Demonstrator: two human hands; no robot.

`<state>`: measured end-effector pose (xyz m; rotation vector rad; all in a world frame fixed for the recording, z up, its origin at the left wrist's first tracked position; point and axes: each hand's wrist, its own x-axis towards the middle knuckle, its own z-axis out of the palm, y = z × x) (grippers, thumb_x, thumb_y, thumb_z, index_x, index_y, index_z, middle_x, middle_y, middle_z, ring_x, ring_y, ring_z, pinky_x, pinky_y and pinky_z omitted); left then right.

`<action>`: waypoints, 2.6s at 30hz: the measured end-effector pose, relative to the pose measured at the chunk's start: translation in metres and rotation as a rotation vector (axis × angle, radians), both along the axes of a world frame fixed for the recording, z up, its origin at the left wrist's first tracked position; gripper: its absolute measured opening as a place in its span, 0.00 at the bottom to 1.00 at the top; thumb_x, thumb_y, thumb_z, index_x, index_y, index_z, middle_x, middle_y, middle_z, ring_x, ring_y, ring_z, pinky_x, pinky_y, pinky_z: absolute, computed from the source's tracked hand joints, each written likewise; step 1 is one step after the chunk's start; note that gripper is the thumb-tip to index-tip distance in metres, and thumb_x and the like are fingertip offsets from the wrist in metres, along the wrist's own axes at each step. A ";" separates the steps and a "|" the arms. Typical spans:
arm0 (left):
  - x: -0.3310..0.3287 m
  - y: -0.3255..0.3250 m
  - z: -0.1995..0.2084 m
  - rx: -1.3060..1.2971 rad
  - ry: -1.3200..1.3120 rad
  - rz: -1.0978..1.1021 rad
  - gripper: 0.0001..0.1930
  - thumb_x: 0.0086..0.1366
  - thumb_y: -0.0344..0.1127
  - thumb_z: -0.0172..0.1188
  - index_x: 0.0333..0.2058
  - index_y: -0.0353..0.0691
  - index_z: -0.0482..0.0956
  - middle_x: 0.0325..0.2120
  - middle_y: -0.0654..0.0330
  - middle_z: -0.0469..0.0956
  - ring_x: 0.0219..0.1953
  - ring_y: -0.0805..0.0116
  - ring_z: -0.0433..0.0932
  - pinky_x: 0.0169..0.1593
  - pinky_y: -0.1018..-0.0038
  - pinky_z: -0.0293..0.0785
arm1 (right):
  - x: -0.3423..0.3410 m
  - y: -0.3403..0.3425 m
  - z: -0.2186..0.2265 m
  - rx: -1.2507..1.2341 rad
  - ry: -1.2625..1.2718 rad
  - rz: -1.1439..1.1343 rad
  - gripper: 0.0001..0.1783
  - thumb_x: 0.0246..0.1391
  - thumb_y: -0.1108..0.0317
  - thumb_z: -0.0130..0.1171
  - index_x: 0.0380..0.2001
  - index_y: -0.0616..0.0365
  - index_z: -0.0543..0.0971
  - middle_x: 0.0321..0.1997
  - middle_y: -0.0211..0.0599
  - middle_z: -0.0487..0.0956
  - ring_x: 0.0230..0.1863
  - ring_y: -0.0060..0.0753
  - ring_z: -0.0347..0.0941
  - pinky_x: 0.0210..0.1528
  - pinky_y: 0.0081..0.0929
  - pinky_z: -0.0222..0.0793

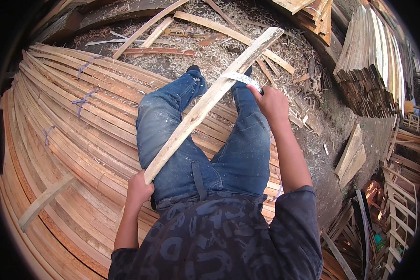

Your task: The person sits on the ground and uses a curved knife to shave thin strips from a long piece of wood held between their legs. They repeatedly draw the knife along the wood to remove the outer layer, creating a pile of wood shavings.

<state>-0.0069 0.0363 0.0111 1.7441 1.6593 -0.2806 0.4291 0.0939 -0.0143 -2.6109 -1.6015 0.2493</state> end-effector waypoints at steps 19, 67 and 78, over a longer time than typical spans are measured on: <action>0.007 -0.008 -0.004 0.049 -0.022 0.088 0.09 0.48 0.29 0.52 0.28 0.29 0.72 0.23 0.35 0.75 0.31 0.35 0.75 0.38 0.50 0.71 | -0.008 0.006 -0.020 0.040 -0.037 -0.018 0.38 0.53 0.33 0.48 0.19 0.63 0.78 0.19 0.53 0.77 0.26 0.56 0.76 0.30 0.45 0.71; -0.008 0.066 0.010 -0.882 -0.334 0.328 0.07 0.48 0.27 0.48 0.29 0.38 0.65 0.14 0.65 0.61 0.13 0.77 0.55 0.17 0.78 0.52 | -0.058 0.027 -0.039 0.037 0.069 -0.062 0.16 0.51 0.59 0.56 0.25 0.62 0.81 0.26 0.55 0.79 0.31 0.55 0.77 0.36 0.45 0.73; -0.014 0.060 -0.005 -0.876 -0.360 0.329 0.08 0.46 0.26 0.49 0.28 0.38 0.65 0.14 0.65 0.61 0.15 0.77 0.57 0.18 0.78 0.53 | -0.118 -0.008 -0.025 0.123 0.221 0.187 0.13 0.50 0.60 0.56 0.24 0.57 0.83 0.21 0.51 0.78 0.24 0.53 0.76 0.31 0.44 0.73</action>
